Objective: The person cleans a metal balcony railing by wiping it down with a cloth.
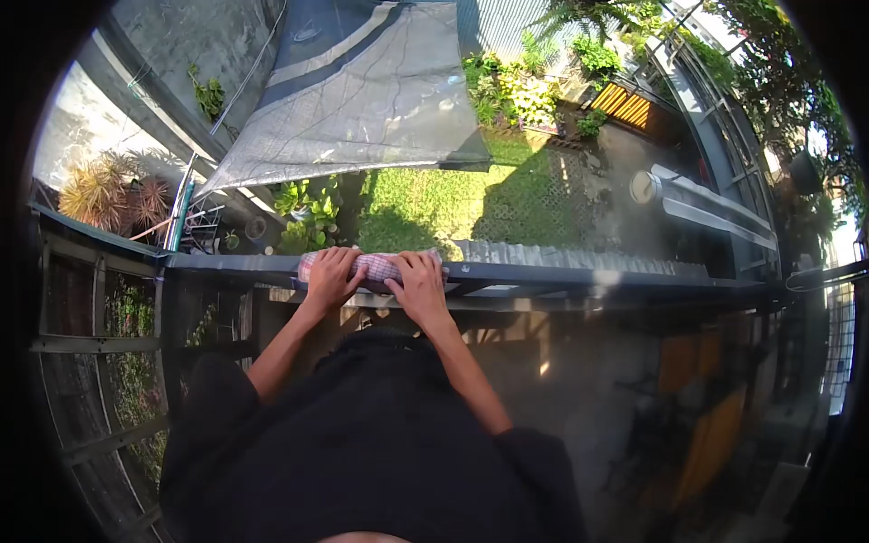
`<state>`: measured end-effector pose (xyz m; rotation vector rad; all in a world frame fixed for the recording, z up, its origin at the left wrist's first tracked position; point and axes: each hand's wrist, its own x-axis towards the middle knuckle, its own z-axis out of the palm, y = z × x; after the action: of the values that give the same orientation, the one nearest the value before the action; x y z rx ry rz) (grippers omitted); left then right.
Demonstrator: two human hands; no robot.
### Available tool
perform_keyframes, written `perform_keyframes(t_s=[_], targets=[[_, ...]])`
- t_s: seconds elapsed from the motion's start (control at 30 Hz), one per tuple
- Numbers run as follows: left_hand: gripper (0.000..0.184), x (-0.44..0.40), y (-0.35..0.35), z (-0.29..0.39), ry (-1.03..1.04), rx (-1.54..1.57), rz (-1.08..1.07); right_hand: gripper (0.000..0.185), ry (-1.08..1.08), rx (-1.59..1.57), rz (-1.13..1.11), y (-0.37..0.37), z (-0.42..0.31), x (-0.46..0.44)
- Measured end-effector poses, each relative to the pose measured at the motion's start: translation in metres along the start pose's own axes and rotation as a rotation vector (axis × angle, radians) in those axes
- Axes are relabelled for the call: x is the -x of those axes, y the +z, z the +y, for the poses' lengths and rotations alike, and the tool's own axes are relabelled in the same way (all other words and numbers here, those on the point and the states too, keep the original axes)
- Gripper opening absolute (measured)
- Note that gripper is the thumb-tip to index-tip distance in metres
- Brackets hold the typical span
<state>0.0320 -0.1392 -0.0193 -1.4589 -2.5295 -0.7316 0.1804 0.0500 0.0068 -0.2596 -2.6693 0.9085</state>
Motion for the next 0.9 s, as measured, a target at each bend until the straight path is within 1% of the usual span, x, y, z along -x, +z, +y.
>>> perform_keyframes(t_s=[0.07,0.17,0.2,0.27,0.37,0.43,0.47,0.57,0.63,0.7,0.77,0.83,0.9], targets=[[0.032,-0.003,0.006,0.005,-0.03,-0.066,0.029,0.046,0.0,-0.022,0.012,-0.002,0.002,0.003],[0.032,-0.02,0.014,0.039,-0.028,-0.06,0.034,0.045,0.01,-0.028,0.016,-0.018,0.025,0.013],[0.037,-0.024,0.024,0.047,0.009,-0.099,0.009,0.045,0.016,-0.015,0.011,-0.023,0.043,0.019],[0.043,-0.036,0.04,0.072,0.046,-0.074,0.002,0.045,0.044,0.007,-0.007,-0.045,0.067,0.028],[0.05,-0.044,0.057,0.097,0.149,-0.021,0.074,0.044,0.099,0.067,-0.007,-0.078,0.084,0.04],[0.054,-0.043,0.06,0.099,0.123,-0.011,-0.006,0.043,0.116,0.142,0.023,-0.085,0.088,0.048],[0.056,-0.043,0.061,0.097,0.108,-0.007,-0.045,0.039,0.088,0.102,0.06,-0.078,0.093,0.051],[0.056,-0.035,0.055,0.075,0.2,-0.018,-0.028,0.038,0.009,0.175,0.099,-0.06,0.083,0.053],[0.057,-0.024,0.039,0.052,0.152,-0.07,-0.103,0.036,-0.025,0.104,0.055,-0.044,0.068,0.043],[0.056,-0.01,0.021,0.023,0.182,0.039,-0.001,0.036,-0.078,0.056,0.011,-0.022,0.049,0.027],[0.054,0.006,-0.001,-0.003,0.086,-0.041,-0.04,0.036,-0.139,0.034,-0.039,-0.002,0.028,0.018],[0.049,0.019,-0.025,-0.025,0.032,-0.023,-0.006,0.038,-0.202,0.028,-0.105,0.014,0.006,0.011],[0.042,0.023,-0.029,-0.032,-0.05,-0.044,0.018,0.04,-0.236,0.023,-0.143,0.015,-0.005,0.008]])
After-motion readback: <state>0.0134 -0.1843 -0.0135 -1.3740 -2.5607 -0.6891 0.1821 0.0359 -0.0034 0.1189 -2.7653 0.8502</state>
